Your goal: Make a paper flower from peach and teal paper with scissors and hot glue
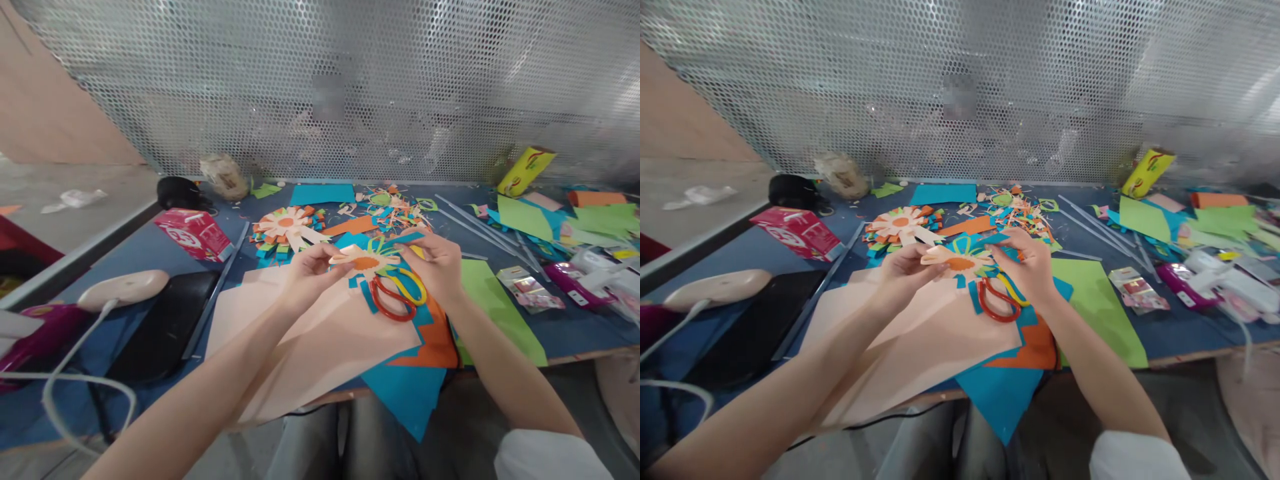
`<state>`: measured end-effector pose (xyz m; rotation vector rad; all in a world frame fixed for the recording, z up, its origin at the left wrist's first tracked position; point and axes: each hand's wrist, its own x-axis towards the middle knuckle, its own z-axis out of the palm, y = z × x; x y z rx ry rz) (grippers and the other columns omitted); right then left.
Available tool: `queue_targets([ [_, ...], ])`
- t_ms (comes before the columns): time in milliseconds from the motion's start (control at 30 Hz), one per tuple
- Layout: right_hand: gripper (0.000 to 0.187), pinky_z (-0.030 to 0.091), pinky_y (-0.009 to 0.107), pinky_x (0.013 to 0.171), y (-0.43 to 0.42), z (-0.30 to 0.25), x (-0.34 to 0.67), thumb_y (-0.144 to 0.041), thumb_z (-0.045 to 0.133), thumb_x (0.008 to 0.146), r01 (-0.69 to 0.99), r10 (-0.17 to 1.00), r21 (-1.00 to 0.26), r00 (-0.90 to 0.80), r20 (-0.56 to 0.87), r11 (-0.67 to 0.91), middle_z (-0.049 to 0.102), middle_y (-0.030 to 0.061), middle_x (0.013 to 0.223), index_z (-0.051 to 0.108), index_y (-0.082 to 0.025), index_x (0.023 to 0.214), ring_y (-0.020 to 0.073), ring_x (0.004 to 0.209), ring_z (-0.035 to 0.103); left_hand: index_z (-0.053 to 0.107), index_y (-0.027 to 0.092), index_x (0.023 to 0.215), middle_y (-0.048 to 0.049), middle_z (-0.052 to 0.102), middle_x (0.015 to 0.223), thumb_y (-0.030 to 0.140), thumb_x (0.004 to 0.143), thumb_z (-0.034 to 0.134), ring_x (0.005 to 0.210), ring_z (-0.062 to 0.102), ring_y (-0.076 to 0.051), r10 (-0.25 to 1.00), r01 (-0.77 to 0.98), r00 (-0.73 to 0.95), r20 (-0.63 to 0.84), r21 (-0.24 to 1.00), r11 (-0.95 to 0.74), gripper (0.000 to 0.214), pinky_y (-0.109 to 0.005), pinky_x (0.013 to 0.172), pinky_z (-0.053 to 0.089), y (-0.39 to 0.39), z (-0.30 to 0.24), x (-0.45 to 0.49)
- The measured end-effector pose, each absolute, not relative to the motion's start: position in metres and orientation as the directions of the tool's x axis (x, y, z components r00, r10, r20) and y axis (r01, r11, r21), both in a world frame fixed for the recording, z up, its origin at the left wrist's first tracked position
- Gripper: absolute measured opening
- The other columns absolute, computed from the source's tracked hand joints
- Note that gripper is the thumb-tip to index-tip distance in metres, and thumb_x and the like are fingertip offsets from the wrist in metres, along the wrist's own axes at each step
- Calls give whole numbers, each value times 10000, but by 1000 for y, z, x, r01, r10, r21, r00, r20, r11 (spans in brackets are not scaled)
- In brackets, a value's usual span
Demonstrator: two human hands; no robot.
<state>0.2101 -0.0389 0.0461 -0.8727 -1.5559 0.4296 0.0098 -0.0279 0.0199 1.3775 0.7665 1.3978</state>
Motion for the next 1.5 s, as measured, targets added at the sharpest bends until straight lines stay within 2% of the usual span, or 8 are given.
queue_targets([
  [367, 165, 464, 299, 612, -40, 47, 209, -353, 674, 690, 348, 805, -777, 97, 586, 524, 616, -9, 590, 640, -225, 591, 144, 595, 566, 598, 156, 644, 0, 612, 631, 264, 616, 762, 557, 554, -87, 931, -170, 170, 323, 940, -295, 198, -212, 539, 469, -31, 23, 8],
  [767, 143, 469, 268, 600, -40, 48, 211, -320, 661, 720, 327, 786, -747, 20, 618, 579, 632, -24, 604, 634, -225, 617, 126, 582, 584, 596, 153, 629, 12, 605, 595, 207, 608, 757, 536, 530, -72, 927, -192, 166, 337, 933, -305, 172, -188, 503, 430, -31, 24, 8],
  [1100, 220, 486, 284, 600, -40, 48, 209, -430, 666, 696, 279, 833, -803, 23, 553, 526, 622, -17, 608, 628, -226, 622, 137, 583, 585, 590, 161, 655, 16, 598, 601, 225, 605, 763, 531, 537, -78, 936, -188, 155, 315, 940, -285, 191, -203, 505, 442, -29, 20, 8],
  [1300, 409, 489, 306, 642, -40, 50, 211, -614, 506, 761, 196, 862, -843, -22, 507, 501, 618, 9, 660, 625, -240, 646, 155, 655, 583, 582, 158, 639, 22, 565, 572, 255, 591, 768, 497, 523, -75, 943, -179, 135, 305, 943, -280, 215, -201, 468, 433, -30, 21, 9],
  [1433, 311, 496, 313, 707, -38, 48, 210, -511, 712, 622, 193, 868, -847, -94, 487, 496, 652, 15, 771, 636, -228, 726, 170, 746, 607, 587, 157, 648, 25, 568, 578, 248, 573, 776, 500, 532, -77, 945, -199, 128, 301, 941, -273, 222, -199, 466, 438, -30, 23, 9],
  [1500, 290, 496, 324, 744, -37, 44, 210, -435, 757, 596, 189, 860, -839, -114, 498, 511, 654, 15, 795, 634, -221, 749, 173, 776, 611, 586, 155, 646, 21, 583, 593, 238, 586, 769, 498, 526, -70, 941, -205, 138, 310, 938, -279, 210, -195, 467, 437, -29, 23, 9],
])
